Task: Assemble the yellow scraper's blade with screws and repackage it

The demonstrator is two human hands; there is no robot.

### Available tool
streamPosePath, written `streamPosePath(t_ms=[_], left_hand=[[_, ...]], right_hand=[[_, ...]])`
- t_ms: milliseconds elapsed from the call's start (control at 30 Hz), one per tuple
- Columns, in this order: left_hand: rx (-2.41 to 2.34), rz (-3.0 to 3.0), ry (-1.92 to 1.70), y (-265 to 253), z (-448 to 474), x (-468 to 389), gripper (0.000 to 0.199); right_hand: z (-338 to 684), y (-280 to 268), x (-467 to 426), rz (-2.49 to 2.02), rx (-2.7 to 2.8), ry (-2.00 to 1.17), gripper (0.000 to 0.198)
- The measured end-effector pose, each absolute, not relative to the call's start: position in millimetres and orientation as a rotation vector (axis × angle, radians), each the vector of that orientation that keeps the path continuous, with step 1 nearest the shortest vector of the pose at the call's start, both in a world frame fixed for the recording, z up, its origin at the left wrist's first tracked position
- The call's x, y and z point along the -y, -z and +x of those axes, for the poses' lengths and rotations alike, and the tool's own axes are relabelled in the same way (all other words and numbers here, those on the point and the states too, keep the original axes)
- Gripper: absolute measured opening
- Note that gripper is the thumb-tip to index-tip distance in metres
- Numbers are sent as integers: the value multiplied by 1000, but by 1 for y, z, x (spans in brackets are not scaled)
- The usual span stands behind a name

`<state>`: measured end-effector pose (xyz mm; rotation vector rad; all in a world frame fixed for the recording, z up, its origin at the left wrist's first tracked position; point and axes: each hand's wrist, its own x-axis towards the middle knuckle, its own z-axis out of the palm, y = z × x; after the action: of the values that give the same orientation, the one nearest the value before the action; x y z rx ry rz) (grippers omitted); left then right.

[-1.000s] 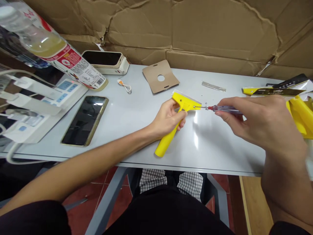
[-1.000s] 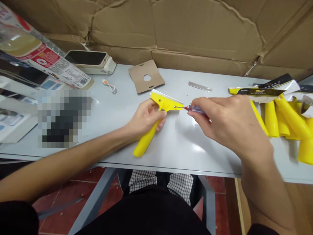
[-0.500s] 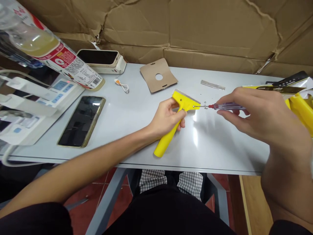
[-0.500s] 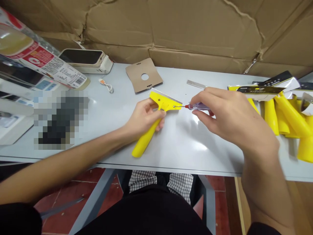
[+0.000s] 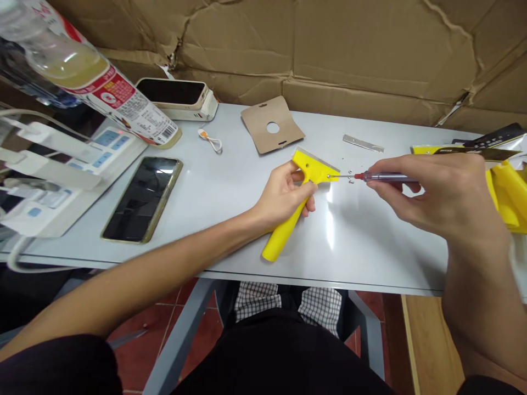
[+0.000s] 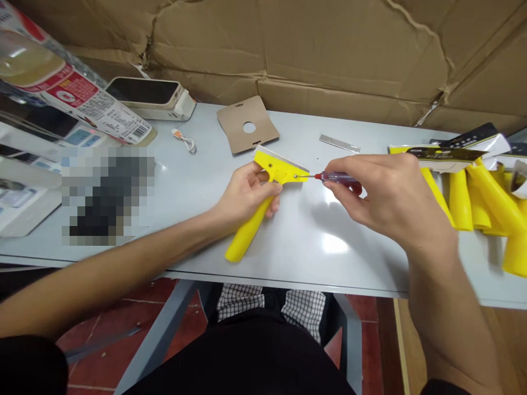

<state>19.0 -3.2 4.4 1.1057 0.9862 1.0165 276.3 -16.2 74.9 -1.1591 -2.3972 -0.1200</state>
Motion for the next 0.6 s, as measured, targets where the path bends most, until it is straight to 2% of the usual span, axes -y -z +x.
streamPosePath(t_ms=[300,367,500,600], left_hand=[[-1014,1078,-1014,-6,19,2,29],[-1027,1076,-1016,-7,20,1,30],[-1051,1049,-1012,-8,20,1,33],[-1048,1041,-1017,-8,19,0,34]], right_hand=[[276,-73,8,-1290,2384,-26,8],[278,-70,4,-1353,2444,-21,15],[276,-60,0,-1331,2616,21,44],[272,-57,-1,-1312,2671,-15,43]])
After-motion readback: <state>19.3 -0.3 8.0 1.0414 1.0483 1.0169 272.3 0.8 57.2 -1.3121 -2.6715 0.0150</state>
